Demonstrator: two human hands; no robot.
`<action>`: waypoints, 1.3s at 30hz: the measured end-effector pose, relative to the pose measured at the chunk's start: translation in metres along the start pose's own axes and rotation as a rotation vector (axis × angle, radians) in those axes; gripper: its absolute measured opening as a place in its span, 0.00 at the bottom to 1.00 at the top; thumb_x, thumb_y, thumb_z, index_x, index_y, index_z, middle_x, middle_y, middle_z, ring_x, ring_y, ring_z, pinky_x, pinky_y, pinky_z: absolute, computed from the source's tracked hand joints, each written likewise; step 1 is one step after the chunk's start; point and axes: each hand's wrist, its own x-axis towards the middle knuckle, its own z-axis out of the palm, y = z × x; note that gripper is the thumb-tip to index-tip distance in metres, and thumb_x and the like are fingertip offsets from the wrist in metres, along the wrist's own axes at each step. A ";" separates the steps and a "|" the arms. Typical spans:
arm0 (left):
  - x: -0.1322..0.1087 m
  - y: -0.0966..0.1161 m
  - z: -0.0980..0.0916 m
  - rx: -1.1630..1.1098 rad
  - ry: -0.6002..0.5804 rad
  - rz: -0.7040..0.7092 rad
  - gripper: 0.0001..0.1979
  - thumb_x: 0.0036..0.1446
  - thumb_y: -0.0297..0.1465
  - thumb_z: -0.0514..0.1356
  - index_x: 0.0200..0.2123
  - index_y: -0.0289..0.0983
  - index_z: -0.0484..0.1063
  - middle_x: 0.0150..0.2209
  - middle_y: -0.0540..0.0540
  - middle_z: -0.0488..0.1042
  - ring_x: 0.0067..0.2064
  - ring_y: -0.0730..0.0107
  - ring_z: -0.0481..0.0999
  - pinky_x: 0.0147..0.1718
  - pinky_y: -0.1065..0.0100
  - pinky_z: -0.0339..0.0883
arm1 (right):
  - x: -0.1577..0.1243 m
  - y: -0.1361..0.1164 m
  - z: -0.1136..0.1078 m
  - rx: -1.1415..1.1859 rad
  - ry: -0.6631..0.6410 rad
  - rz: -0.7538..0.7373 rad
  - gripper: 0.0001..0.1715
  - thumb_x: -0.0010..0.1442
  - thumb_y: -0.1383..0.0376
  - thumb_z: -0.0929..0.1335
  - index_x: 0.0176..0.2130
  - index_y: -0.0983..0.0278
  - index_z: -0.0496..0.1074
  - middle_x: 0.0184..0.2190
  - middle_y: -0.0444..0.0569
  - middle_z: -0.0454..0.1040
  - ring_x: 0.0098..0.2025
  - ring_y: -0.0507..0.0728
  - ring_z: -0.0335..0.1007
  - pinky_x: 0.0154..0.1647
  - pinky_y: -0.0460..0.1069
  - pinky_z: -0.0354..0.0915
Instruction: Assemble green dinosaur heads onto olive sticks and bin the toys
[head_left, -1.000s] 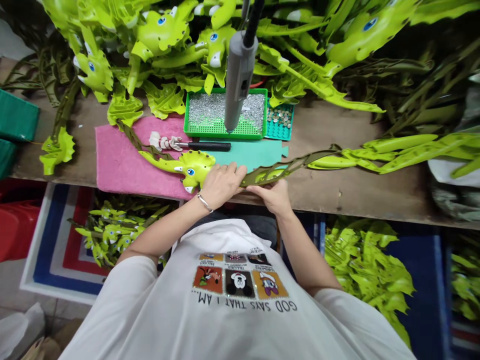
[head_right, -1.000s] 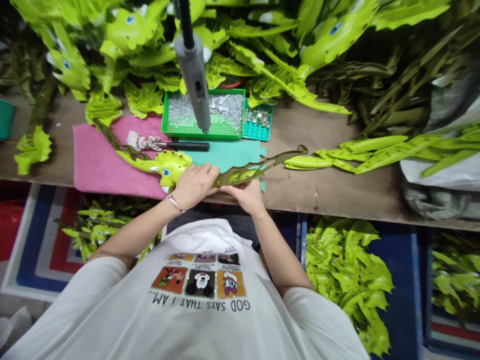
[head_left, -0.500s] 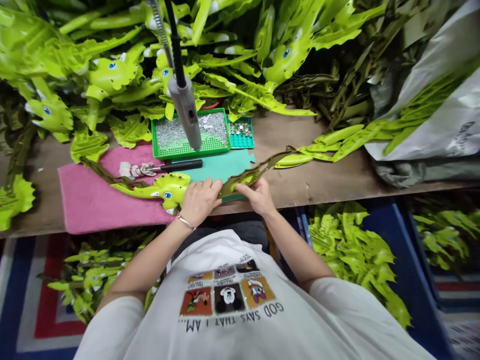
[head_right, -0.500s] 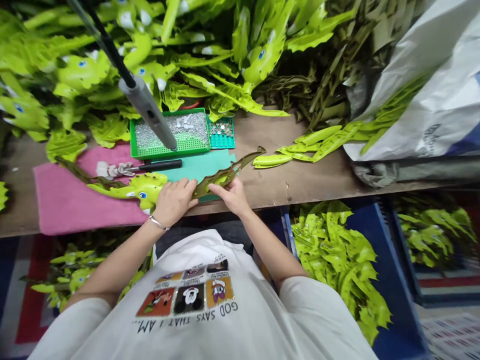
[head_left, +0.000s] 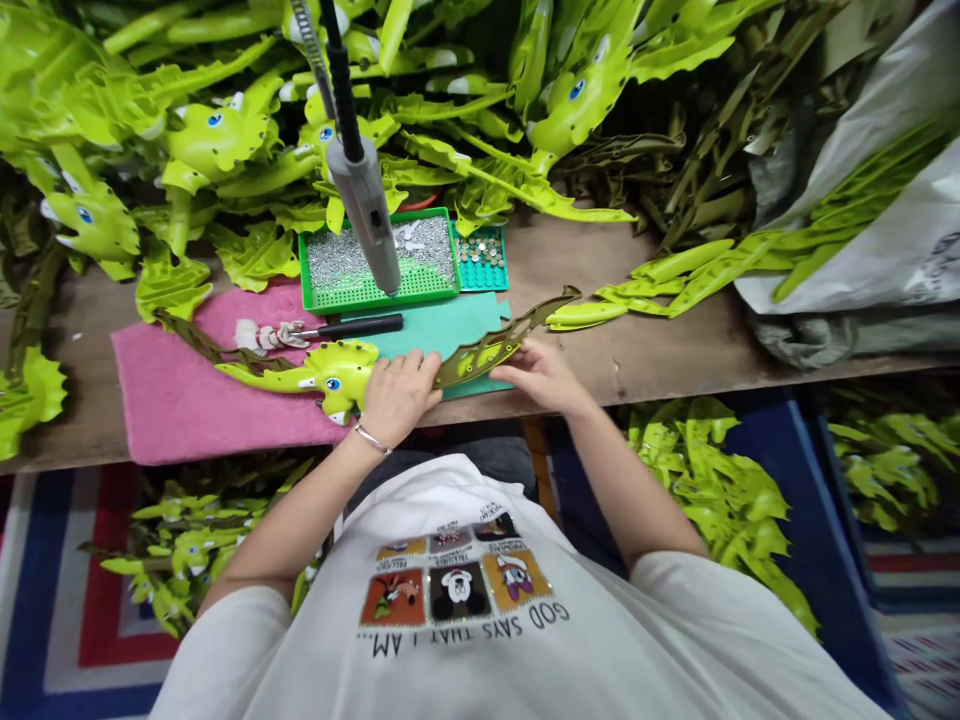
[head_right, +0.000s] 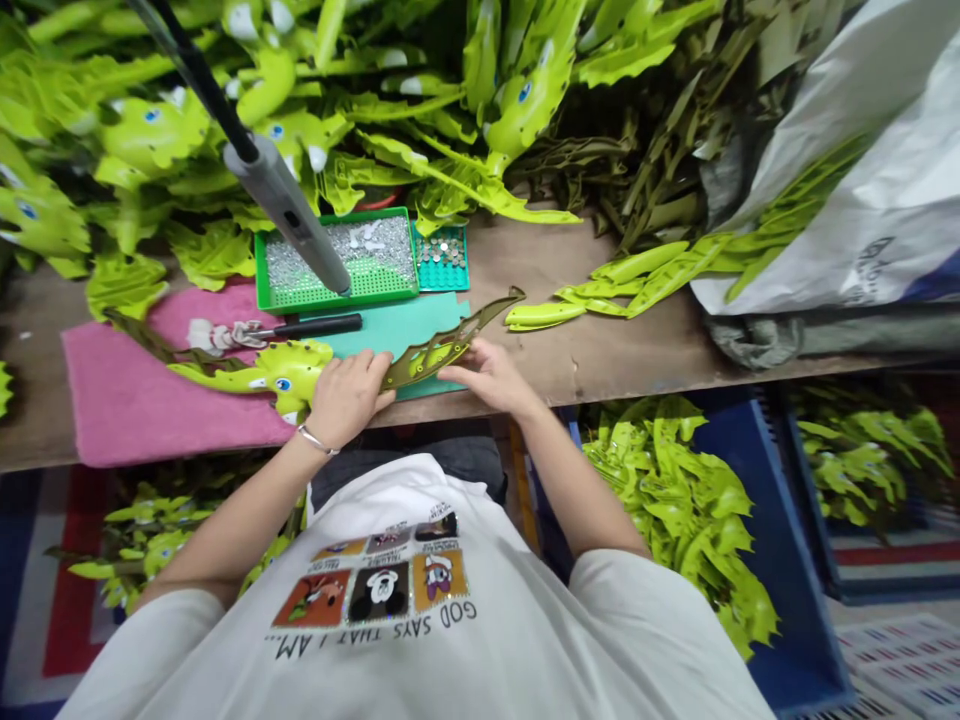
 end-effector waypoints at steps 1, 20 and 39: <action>0.001 -0.001 -0.003 -0.027 -0.023 -0.005 0.14 0.62 0.35 0.64 0.48 0.37 0.68 0.42 0.40 0.77 0.43 0.53 0.79 0.38 0.61 0.62 | 0.002 -0.005 -0.018 -0.160 0.010 -0.032 0.20 0.48 0.52 0.76 0.38 0.60 0.76 0.37 0.49 0.81 0.44 0.61 0.78 0.51 0.59 0.73; 0.054 -0.042 -0.009 -0.834 -0.554 0.099 0.22 0.64 0.47 0.43 0.29 0.37 0.63 0.34 0.47 0.69 0.38 0.66 0.66 0.40 0.68 0.60 | 0.008 -0.031 -0.048 -0.811 0.089 -0.762 0.21 0.56 0.52 0.75 0.47 0.58 0.77 0.40 0.50 0.81 0.41 0.60 0.77 0.43 0.55 0.70; 0.049 -0.045 -0.008 -0.957 -0.603 0.254 0.27 0.54 0.55 0.55 0.29 0.34 0.72 0.25 0.51 0.64 0.30 0.72 0.60 0.30 0.69 0.51 | 0.014 -0.015 0.009 -1.007 -0.371 -0.650 0.11 0.61 0.59 0.72 0.45 0.55 0.78 0.40 0.48 0.77 0.39 0.58 0.63 0.43 0.55 0.52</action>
